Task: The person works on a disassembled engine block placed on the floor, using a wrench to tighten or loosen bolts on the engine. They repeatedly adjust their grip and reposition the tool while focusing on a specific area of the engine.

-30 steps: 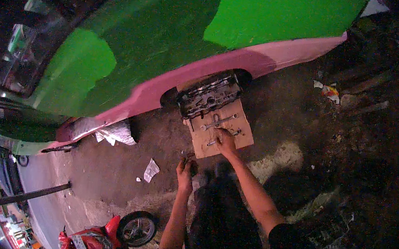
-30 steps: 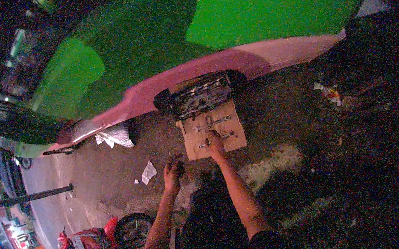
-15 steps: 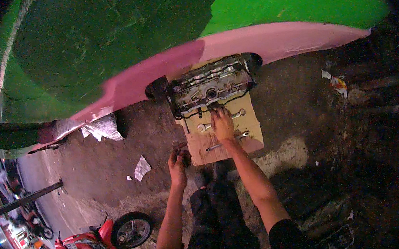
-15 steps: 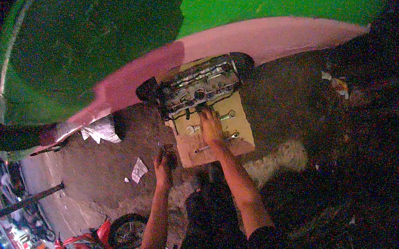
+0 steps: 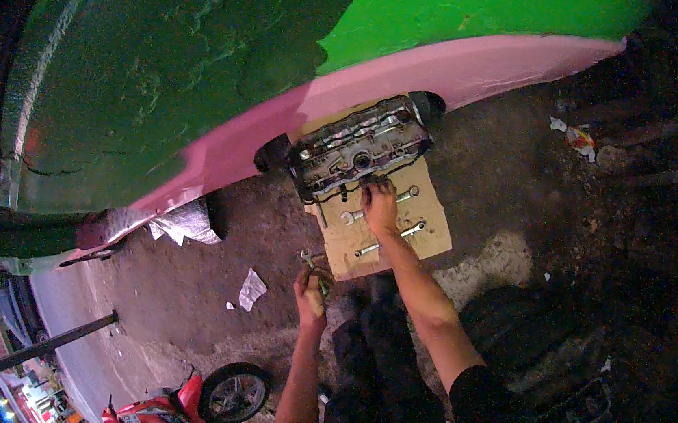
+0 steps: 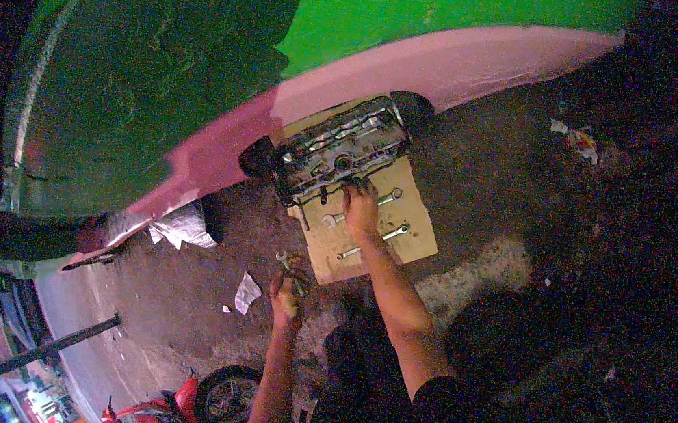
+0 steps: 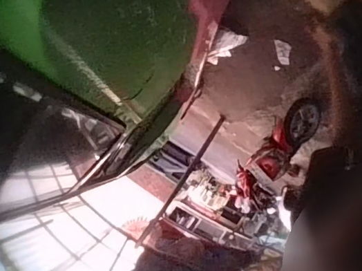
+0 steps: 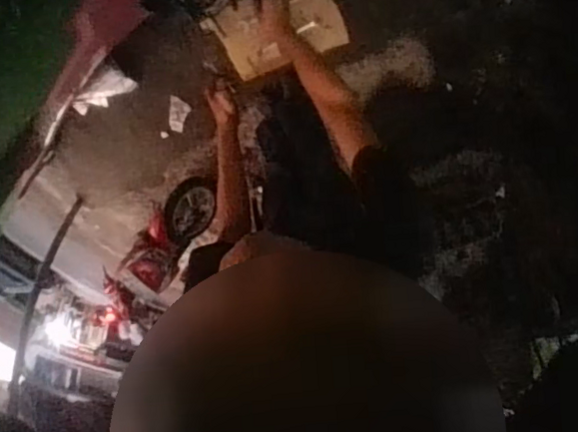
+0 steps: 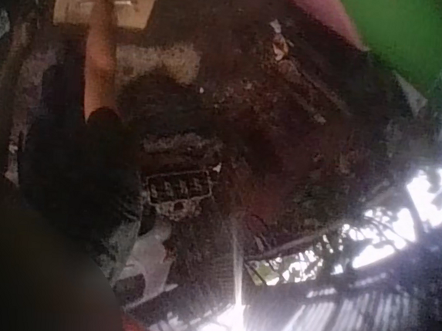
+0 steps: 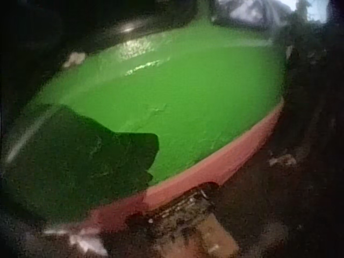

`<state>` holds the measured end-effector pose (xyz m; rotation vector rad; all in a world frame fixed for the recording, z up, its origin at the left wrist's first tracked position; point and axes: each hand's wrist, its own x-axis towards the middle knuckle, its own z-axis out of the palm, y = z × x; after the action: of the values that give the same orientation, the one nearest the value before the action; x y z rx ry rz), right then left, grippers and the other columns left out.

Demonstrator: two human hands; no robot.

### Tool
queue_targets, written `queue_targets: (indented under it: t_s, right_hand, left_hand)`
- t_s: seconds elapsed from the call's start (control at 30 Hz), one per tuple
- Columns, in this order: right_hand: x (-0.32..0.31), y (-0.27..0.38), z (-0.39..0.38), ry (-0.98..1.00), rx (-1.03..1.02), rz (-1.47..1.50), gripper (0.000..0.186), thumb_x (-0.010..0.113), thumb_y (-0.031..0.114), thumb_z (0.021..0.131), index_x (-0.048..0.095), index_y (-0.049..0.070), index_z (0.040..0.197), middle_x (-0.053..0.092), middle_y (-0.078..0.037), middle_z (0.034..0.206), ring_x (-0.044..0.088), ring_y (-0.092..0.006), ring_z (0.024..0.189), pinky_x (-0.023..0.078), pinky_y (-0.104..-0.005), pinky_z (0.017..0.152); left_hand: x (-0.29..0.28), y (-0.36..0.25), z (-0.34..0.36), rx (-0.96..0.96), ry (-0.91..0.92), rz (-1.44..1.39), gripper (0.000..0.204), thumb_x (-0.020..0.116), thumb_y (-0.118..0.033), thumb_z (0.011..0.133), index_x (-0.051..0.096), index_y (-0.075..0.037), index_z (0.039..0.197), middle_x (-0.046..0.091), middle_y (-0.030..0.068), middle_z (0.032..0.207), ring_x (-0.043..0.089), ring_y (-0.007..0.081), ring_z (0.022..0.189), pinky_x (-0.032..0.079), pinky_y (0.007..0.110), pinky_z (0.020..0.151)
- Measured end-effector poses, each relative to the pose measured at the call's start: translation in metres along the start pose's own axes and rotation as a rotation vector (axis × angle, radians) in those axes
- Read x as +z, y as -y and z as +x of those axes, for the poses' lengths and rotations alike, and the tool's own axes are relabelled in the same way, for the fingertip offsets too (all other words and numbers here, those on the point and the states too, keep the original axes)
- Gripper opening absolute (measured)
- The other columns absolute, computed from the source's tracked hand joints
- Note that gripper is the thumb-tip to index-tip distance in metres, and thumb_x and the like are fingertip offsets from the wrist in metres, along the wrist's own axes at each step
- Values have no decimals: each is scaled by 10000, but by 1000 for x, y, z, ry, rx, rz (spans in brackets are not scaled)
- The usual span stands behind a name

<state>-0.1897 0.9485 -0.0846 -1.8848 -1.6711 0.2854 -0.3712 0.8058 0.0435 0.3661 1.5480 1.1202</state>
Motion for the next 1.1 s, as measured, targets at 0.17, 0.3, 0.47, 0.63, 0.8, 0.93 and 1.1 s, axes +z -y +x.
queue_targets:
  t_s: [0.17, 0.3, 0.47, 0.63, 0.8, 0.93, 1.1]
  right_hand:
    - [-19, 7, -4, -5, 26, 301, 232, 651, 52, 742, 633, 24, 971, 654, -177, 937, 610, -383, 912, 507, -446, 808]
    - [-48, 19, -13, -75, -61, 415, 263, 677, 28, 728, 635, 46, 987, 662, -154, 939, 639, -338, 870, 527, -411, 755]
    - [-101, 53, -22, -109, -45, 411, 310, 723, 46, 729, 642, 43, 1028, 667, -129, 949, 649, -304, 853, 531, -385, 747]
    - [-194, 109, -57, 24, 16, 492, 252, 713, 32, 752, 682, 53, 1001, 678, -107, 941, 635, -243, 792, 525, -345, 740]
    - [-281, 153, -110, 92, -38, 601, 244, 688, 0, 783, 692, 38, 1023, 692, -107, 933, 652, -218, 793, 528, -323, 722]
    - [-324, 172, -140, 59, -11, 623, 254, 697, -29, 782, 658, 23, 1027, 692, -98, 913, 661, -170, 802, 531, -300, 723]
    - [-352, 180, -173, 121, 41, 640, 256, 702, -15, 785, 643, 32, 1030, 696, -91, 902, 672, -178, 809, 534, -303, 736]
  left_hand:
    - [14, -15, -5, 23, 32, 33, 258, 494, -92, 948, 596, -32, 1177, 597, 17, 835, 544, 102, 722, 413, 255, 616]
    - [32, -32, -11, 63, 196, -31, 263, 464, -72, 949, 597, -30, 1172, 583, 17, 800, 500, 75, 662, 381, 226, 572]
    - [48, -59, -25, 125, 314, -72, 260, 488, -94, 956, 595, -33, 1186, 582, 4, 780, 461, 60, 628, 350, 217, 543]
    - [49, -82, -71, 310, 297, 143, 225, 639, -151, 918, 626, -40, 1113, 623, -4, 869, 525, 77, 742, 409, 235, 660]
    - [36, -90, -134, 441, 343, 191, 211, 705, -145, 882, 660, -36, 1057, 662, -6, 916, 574, 107, 844, 448, 259, 763]
    - [17, -88, -165, 408, 445, 263, 192, 695, -137, 884, 683, -19, 1035, 683, 19, 932, 595, 106, 830, 469, 272, 746]
    - [-7, -92, -194, 499, 510, 525, 206, 708, -157, 878, 702, -8, 1021, 714, 51, 925, 630, 116, 838, 490, 284, 770]
